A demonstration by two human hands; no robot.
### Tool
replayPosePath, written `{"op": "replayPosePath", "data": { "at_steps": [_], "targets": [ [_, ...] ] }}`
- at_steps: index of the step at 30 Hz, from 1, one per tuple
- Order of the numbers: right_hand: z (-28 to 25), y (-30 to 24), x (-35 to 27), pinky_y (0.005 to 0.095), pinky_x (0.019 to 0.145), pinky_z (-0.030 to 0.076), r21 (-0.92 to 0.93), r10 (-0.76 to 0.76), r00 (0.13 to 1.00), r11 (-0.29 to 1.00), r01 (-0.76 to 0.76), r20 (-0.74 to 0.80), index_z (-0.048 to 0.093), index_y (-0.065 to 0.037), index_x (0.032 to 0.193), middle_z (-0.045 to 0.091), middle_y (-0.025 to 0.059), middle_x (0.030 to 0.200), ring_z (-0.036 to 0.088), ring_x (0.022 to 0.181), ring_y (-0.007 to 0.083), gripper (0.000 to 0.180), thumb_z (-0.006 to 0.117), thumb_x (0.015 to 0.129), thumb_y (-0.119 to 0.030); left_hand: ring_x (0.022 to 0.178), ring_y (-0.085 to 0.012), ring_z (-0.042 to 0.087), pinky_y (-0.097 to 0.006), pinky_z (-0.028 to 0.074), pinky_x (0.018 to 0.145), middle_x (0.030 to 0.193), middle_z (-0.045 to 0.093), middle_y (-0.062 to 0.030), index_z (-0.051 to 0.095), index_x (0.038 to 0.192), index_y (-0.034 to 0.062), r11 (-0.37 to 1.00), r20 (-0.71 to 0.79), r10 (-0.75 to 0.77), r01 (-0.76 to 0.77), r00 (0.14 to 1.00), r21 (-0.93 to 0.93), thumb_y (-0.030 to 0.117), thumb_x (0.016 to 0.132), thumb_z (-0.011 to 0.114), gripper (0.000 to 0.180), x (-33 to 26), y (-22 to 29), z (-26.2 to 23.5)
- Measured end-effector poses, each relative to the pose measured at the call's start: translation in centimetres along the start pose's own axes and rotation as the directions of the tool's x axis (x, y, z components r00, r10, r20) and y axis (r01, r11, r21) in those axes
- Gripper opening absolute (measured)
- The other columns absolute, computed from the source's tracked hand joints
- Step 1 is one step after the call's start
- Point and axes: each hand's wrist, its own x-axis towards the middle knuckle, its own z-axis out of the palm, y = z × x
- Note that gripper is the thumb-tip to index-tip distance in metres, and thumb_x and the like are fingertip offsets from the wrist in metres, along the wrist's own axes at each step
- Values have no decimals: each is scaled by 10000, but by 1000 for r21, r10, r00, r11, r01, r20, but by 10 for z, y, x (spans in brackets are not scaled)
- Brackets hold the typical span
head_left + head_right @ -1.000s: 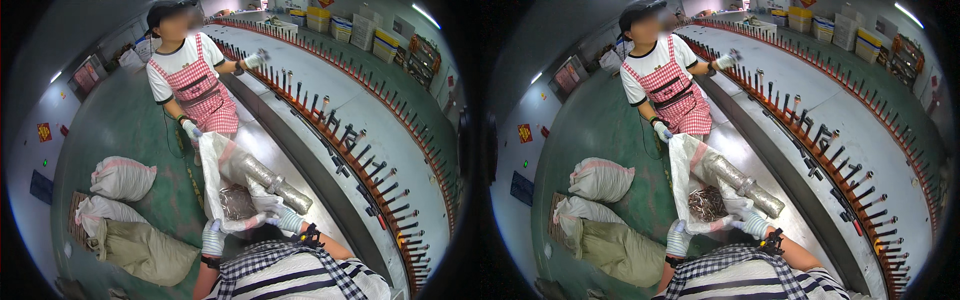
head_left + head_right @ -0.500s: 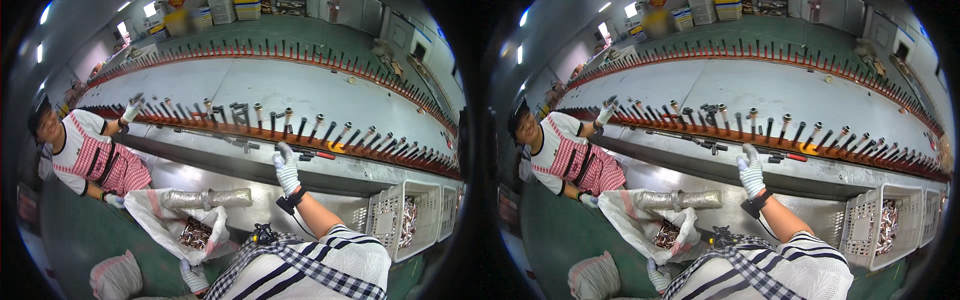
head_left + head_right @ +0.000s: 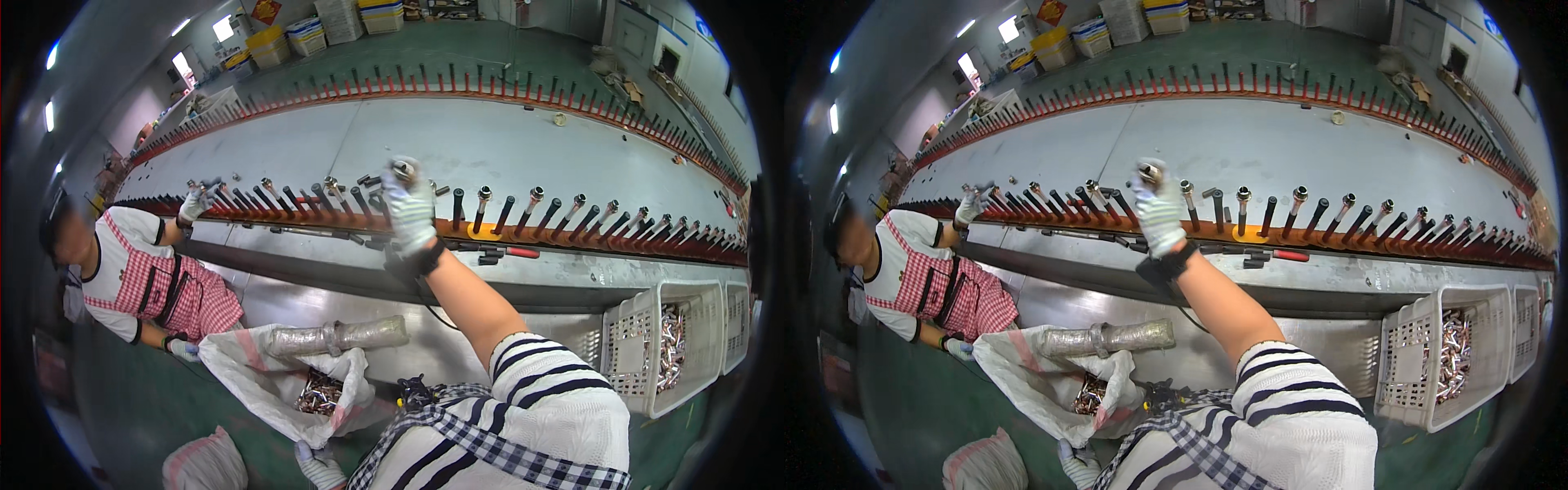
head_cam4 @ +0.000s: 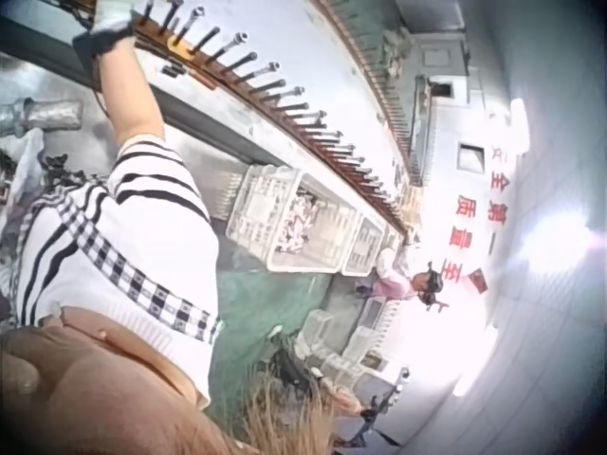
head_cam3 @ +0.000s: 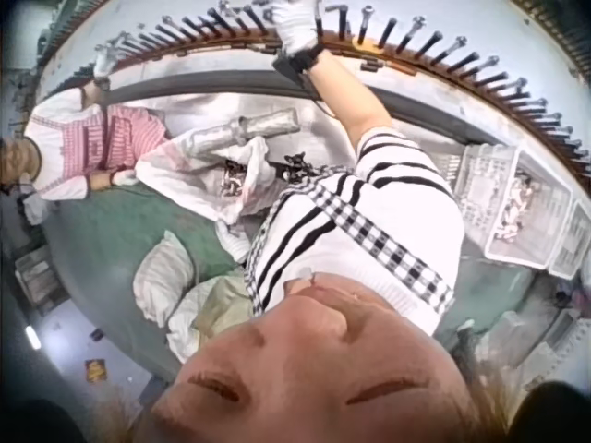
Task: Sorting small metal components and placing them onto an assembly line fixture.
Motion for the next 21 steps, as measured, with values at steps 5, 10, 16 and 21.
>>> {"op": "replayPosePath", "data": {
  "at_steps": [5,10,16,21],
  "targets": [
    [-67,32,-43,324,906,412,-202,-254,846,963,178,-469,457,-47,1266,492,73,1230,504,1077,176,370,566,915,-93,699,-86,461,-213,385,536,892,533,-31,554,1108,78,1000,-29,-2,2,1000,5,238,909,580,257,2,-3,5],
    [-80,60,-2,246,722,454,-145,97,941,978,-151,-325,605,-61,1036,624,14,884,538,782,85,149,601,888,-47,677,-97,443,-210,374,547,885,527,-31,543,1096,73,854,258,246,-335,934,397,221,914,560,236,29,-17,-32],
    [-80,-25,-1,240,730,474,-130,-236,972,963,235,10,586,-70,1132,589,52,980,563,819,120,295,644,848,-19,680,-94,464,-202,380,520,902,547,-44,533,1121,77,978,1,26,-26,1000,207,234,935,528,244,18,-9,1],
    [-128,-9,-31,293,986,387,168,-119,785,947,273,-608,635,-47,1014,566,58,1151,493,1148,147,193,691,831,-74,677,-96,478,-197,373,519,885,553,-48,534,1112,72,997,-33,-57,58,998,43,225,936,529,233,8,-10,11]
  ]
}}
